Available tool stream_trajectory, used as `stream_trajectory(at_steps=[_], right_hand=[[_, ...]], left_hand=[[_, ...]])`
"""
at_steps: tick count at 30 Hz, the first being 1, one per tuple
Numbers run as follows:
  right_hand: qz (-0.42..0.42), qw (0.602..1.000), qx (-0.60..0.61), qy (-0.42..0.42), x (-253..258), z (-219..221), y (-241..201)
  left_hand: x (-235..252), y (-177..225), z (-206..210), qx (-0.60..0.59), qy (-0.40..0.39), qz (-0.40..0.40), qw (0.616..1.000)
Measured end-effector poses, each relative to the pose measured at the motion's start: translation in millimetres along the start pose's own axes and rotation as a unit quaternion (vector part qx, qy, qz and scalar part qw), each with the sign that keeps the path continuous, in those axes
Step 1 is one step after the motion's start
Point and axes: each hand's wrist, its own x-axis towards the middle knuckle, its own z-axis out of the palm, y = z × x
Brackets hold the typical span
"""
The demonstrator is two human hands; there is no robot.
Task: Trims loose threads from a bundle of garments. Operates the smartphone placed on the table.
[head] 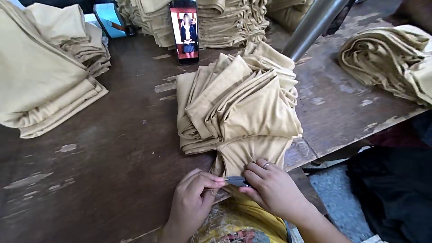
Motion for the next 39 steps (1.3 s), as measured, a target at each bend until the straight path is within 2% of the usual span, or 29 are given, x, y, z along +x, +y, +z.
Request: stream_trajectory(at_steps=[9,15,20,22,23,25,26,29,31,34,36,38,39], right_hand=[[0.009,1.000,-0.003,0.015,2.8,5.2,0.1],[-0.013,1.000,0.017,0.001,1.1,1.0,5.0],[0.003,1.000,0.016,0.007,5.0,5.2,2.2],[0.008,0.999,0.050,0.008,4.3,3.6,5.5],[0.014,0.997,0.076,0.007,3.1,1.4,8.7],[0.029,0.991,0.131,-0.002,-0.6,-5.2,16.9],[0.038,0.988,0.151,-0.001,-3.0,-7.6,20.3],[0.059,0.987,0.139,0.055,-6.0,-7.0,21.2],[0.048,0.984,0.138,0.098,-4.9,-3.0,14.4],[-0.001,0.983,0.123,0.133,-2.5,3.2,4.4],[0.002,0.974,0.172,0.151,-1.2,6.4,8.1],[0.031,0.948,0.272,0.160,-2.4,7.8,18.7],[0.045,0.936,0.308,0.166,-2.7,9.2,23.3]], left_hand=[[0.1,-0.1,2.4,-0.032,-0.011,-0.002,0.999],[0.2,1.6,-1.1,-0.026,0.011,-0.002,1.000],[1.1,2.8,6.7,-0.051,0.010,0.026,0.998],[-1.1,9.7,-6.5,-0.058,-0.072,-0.001,0.996],[-2.3,18.3,-19.6,-0.024,-0.164,-0.035,0.986],[1.2,40.9,-41.6,0.061,-0.343,-0.086,0.933],[1.8,47.6,-45.7,0.087,-0.357,-0.089,0.926],[3.9,45.6,-38.0,0.114,-0.210,-0.068,0.969],[7.9,34.8,-18.7,0.155,-0.137,-0.072,0.976],[9.1,16.6,10.9,0.172,-0.105,-0.084,0.976],[6.7,11.2,12.8,0.163,-0.090,-0.077,0.980],[3.8,13.6,-1.8,0.128,-0.116,-0.051,0.984],[2.5,17.9,-12.8,0.103,-0.154,-0.042,0.982]])
